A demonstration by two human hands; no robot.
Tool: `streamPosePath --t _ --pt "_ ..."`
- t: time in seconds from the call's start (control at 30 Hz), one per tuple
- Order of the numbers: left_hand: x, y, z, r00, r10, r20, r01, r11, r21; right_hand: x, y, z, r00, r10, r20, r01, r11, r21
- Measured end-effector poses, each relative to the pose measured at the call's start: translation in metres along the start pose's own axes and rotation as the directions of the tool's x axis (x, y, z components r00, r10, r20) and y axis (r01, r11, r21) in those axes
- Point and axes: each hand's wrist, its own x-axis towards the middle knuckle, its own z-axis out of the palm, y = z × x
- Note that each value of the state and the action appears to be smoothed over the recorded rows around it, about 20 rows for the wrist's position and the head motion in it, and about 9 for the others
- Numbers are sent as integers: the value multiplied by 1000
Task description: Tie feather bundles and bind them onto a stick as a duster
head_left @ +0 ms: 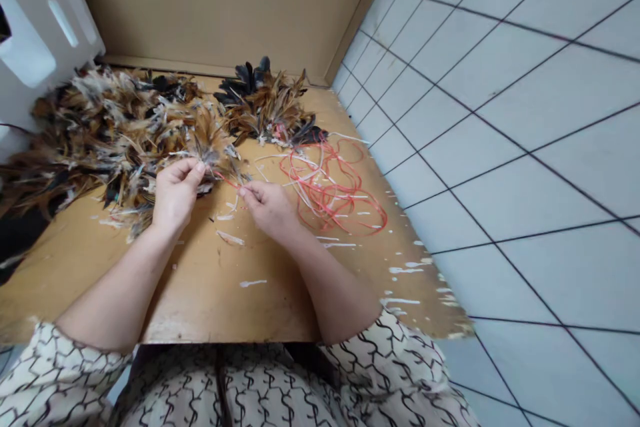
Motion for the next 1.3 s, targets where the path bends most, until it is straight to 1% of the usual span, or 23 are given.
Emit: streamPosePath --t 0.07,0.17,0.3,0.47,0.57,0.73,0.9,1.03,1.3 --pt "-1 1 0 1000 -5 21 5 999 32 0 -1 -1 1000 3 21 -1 997 -79" --pt "-3 2 2 996 -35 84 28 996 81 -1 -4 -1 999 -13 44 18 991 -130" --pt "-6 3 6 974 -105 203 73 984 160 -2 -7 -1 998 -44 39 49 991 -121" --pt "-9 1 10 933 -202 296 143 967 209 -2 -6 -1 999 -42 4 42 995 -91" --pt "-11 -2 10 910 -242 335 181 962 203 -1 -4 0 999 -42 -22 40 997 -68" --pt "-11 -6 11 888 -264 376 232 964 128 -1 -2 1 997 -35 -68 34 999 -15" --pt "-11 -9 10 882 -282 377 254 959 123 -3 -3 3 995 -55 -86 58 998 36" --pt "-12 -8 9 877 -296 377 260 955 145 -3 -2 4 991 -72 -115 73 997 6" --pt "-12 -5 10 883 -285 373 213 951 223 -2 -1 2 989 -70 -133 63 996 -61"
